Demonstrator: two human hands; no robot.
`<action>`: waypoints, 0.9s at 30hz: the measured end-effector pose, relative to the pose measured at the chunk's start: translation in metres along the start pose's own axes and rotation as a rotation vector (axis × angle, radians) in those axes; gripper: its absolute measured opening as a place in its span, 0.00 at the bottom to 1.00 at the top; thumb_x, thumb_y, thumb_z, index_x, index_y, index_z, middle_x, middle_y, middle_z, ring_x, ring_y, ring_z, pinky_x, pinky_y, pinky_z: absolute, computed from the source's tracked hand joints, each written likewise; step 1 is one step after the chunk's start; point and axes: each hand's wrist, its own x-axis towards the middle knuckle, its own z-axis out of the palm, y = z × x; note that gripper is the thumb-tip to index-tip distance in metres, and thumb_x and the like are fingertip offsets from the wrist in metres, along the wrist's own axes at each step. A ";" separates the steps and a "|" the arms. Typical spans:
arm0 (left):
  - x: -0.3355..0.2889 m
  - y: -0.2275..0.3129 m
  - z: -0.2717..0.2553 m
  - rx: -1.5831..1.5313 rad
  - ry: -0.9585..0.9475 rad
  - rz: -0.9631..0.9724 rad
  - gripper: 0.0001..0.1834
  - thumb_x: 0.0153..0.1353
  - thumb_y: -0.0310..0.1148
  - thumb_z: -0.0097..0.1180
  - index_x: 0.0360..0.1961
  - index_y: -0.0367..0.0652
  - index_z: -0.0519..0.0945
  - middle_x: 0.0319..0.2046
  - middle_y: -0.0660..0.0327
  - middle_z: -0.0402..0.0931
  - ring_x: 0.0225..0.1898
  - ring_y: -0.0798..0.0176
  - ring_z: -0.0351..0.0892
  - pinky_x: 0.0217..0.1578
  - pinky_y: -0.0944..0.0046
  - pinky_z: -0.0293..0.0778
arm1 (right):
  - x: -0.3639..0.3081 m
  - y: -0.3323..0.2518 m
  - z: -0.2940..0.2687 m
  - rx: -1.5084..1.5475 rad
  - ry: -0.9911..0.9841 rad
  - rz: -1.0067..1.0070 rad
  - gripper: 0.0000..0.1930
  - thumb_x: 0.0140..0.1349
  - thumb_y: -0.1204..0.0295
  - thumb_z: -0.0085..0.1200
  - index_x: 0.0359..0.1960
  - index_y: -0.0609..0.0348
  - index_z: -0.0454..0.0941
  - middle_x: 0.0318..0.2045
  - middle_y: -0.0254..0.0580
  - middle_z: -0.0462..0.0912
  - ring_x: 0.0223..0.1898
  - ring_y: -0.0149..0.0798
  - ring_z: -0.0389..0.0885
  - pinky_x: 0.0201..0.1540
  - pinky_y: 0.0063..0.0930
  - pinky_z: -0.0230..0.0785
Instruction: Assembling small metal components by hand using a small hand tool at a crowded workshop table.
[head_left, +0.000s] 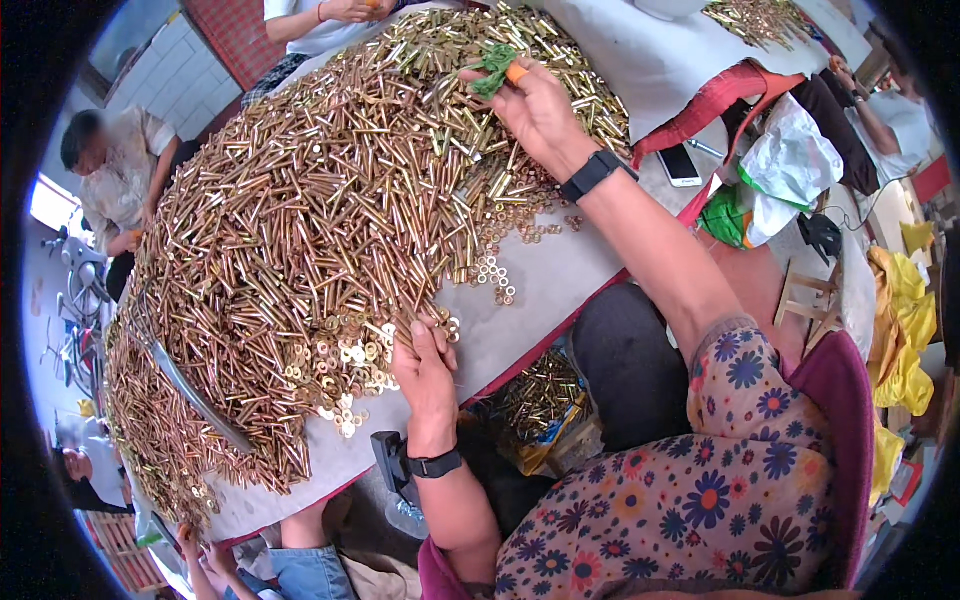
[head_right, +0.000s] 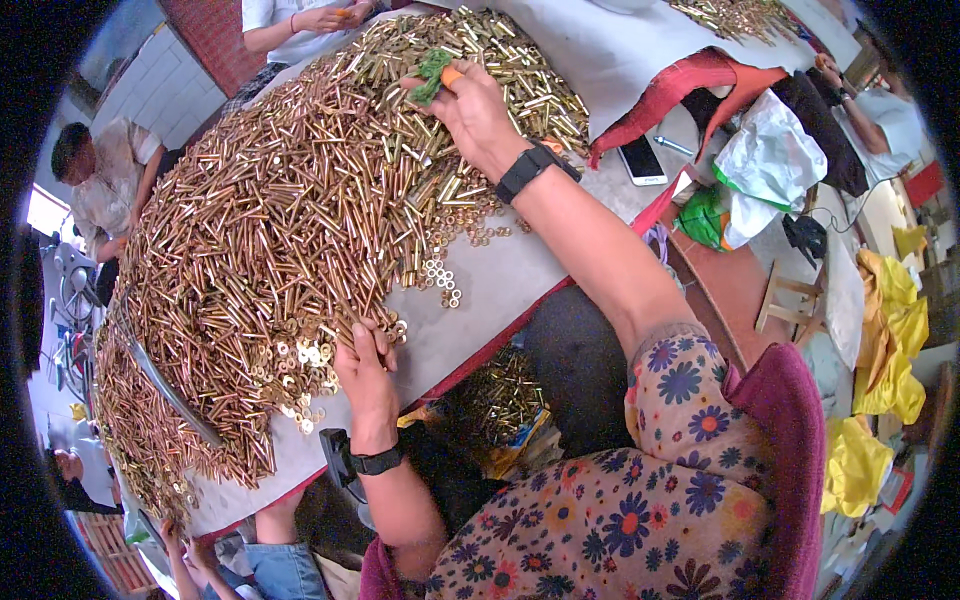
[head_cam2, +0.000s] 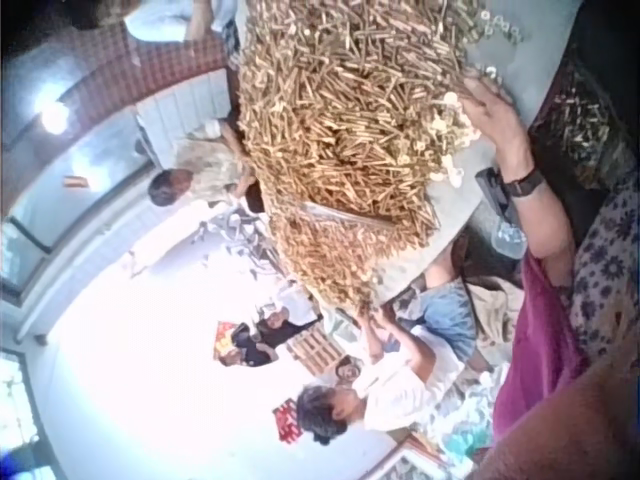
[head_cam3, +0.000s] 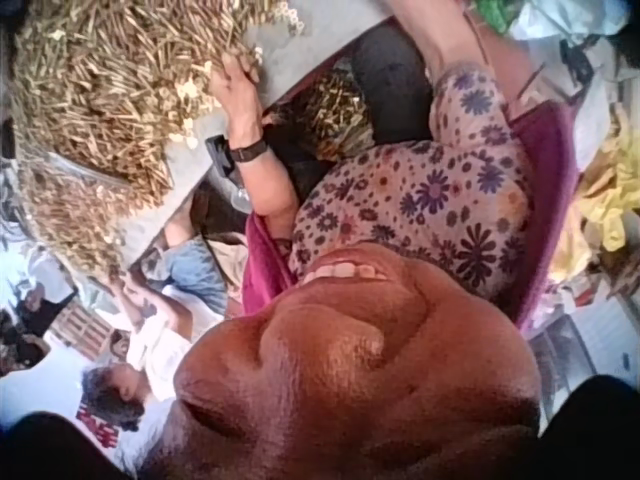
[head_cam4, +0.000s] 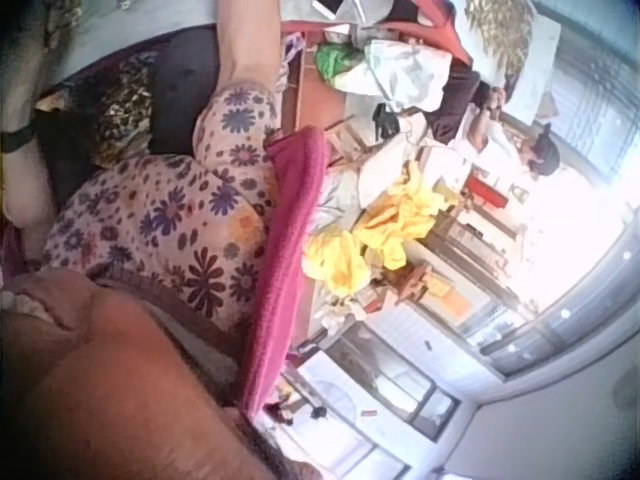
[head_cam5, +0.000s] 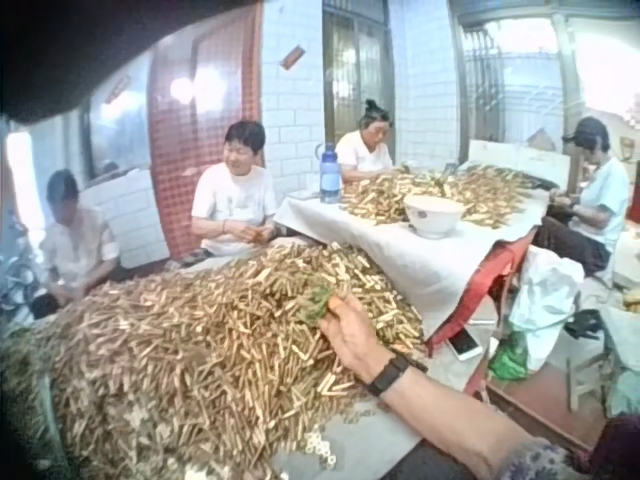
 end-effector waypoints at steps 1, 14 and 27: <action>0.000 0.000 -0.001 0.002 0.016 -0.003 0.11 0.72 0.38 0.41 0.39 0.41 0.69 0.18 0.68 0.63 0.16 0.76 0.58 0.17 0.75 0.57 | -0.003 -0.003 0.003 0.025 -0.056 0.016 0.10 0.70 0.76 0.35 0.48 0.68 0.63 0.47 0.56 0.75 0.49 0.52 0.79 0.48 0.40 0.76; 0.001 -0.005 0.005 0.014 0.008 0.010 0.11 0.72 0.37 0.41 0.36 0.42 0.70 0.18 0.69 0.63 0.16 0.76 0.58 0.16 0.75 0.56 | -0.055 -0.018 0.024 -0.061 -0.128 0.262 0.14 0.72 0.72 0.35 0.50 0.69 0.66 0.46 0.58 0.77 0.49 0.54 0.79 0.50 0.44 0.77; 0.003 -0.013 -0.004 0.054 -0.015 -0.048 0.11 0.72 0.37 0.40 0.39 0.41 0.69 0.19 0.69 0.63 0.17 0.77 0.59 0.16 0.75 0.58 | -0.079 -0.064 0.024 -0.274 -0.042 0.017 0.16 0.68 0.64 0.46 0.48 0.64 0.74 0.44 0.56 0.80 0.43 0.44 0.81 0.43 0.31 0.75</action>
